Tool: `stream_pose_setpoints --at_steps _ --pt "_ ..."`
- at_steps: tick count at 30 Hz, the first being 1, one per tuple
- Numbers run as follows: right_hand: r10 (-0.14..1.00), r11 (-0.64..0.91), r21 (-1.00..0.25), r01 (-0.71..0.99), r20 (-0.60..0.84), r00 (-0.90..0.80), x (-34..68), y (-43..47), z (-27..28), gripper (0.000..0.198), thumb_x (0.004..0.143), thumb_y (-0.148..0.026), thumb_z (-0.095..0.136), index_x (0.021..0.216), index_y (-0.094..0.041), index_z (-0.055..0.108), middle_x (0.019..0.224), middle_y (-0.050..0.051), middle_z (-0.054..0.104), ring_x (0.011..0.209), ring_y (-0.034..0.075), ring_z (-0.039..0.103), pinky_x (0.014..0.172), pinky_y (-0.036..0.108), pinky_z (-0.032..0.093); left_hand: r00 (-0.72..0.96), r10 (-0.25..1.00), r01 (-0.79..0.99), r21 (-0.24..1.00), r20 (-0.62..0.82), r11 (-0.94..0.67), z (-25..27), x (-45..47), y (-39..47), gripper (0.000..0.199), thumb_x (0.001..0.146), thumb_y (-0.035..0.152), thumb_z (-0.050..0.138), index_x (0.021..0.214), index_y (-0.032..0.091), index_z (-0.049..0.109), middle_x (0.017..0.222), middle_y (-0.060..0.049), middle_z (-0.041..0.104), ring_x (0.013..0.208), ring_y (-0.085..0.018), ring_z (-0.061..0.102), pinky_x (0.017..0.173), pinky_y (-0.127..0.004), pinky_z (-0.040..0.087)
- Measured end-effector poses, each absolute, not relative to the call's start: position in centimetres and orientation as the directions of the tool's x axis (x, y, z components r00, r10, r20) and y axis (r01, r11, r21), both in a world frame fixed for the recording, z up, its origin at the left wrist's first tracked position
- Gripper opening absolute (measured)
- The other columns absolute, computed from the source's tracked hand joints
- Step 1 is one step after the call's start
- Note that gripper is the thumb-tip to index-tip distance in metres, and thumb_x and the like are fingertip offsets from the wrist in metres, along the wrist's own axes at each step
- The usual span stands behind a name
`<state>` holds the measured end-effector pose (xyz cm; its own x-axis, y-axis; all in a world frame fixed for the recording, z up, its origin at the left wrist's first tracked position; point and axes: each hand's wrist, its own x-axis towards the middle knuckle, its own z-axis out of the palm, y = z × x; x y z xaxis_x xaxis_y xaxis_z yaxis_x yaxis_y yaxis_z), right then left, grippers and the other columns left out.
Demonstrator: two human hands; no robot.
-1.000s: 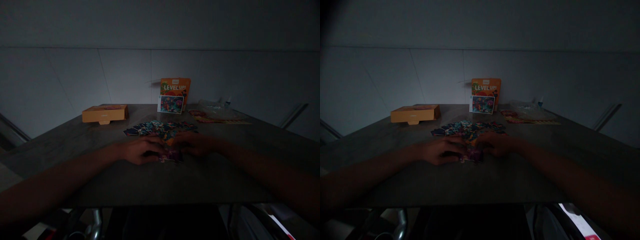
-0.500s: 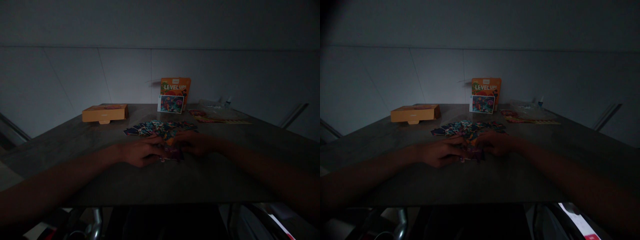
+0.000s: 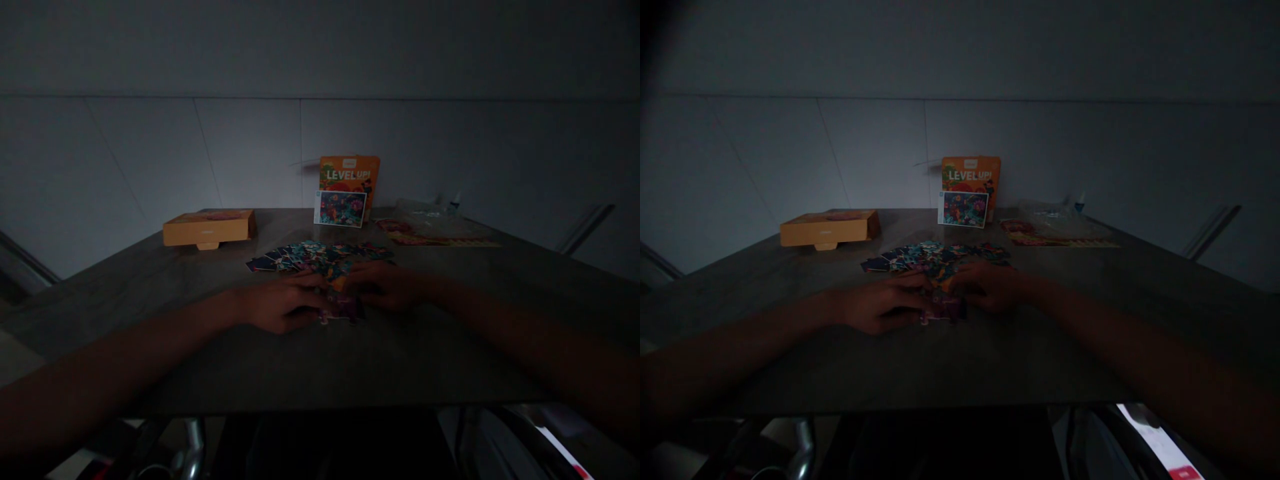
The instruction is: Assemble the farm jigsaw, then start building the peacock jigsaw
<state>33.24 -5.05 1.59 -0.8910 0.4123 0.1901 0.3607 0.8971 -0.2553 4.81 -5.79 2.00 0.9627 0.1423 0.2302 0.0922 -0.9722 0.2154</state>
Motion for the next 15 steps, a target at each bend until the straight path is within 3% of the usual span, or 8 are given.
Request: stream_pose_setpoints --at_steps 6,10,15 --pt "0.42 0.891 -0.266 0.367 0.181 -0.889 33.2 -5.1 1.7 0.026 0.088 -0.016 0.057 0.113 -0.014 0.065 0.098 0.009 0.062 0.085 0.02 0.059 0.077 0.033 0.044 0.963 0.126 0.075 0.213 0.238 -0.974 2.1 4.9 -5.8 0.036 0.095 0.011 0.054 0.127 0.021 0.065 0.118 -0.011 0.061 0.113 -0.023 0.06 0.101 -0.037 0.05" --pt "0.473 0.868 -0.25 0.428 0.157 -0.867 32.8 -5.7 2.0 0.029 0.094 -0.033 0.058 0.116 -0.016 0.065 0.104 0.01 0.062 0.091 0.021 0.06 0.081 0.035 0.045 0.965 0.135 0.09 0.201 0.223 -0.975 2.2 4.9 -5.8 0.034 0.095 0.013 0.054 0.126 0.022 0.066 0.117 -0.01 0.061 0.112 -0.023 0.059 0.101 -0.037 0.049" --pt "0.568 0.818 -0.205 0.538 0.134 -0.812 31.9 -6.6 2.2 0.054 0.078 -0.055 0.078 0.114 -0.017 0.065 0.108 0.01 0.059 0.094 0.024 0.06 0.078 0.034 0.046 0.958 0.119 0.065 0.205 0.262 -0.977 2.3 4.9 -5.9 0.034 0.094 0.012 0.056 0.124 0.022 0.068 0.117 -0.01 0.061 0.111 -0.023 0.06 0.101 -0.036 0.049"
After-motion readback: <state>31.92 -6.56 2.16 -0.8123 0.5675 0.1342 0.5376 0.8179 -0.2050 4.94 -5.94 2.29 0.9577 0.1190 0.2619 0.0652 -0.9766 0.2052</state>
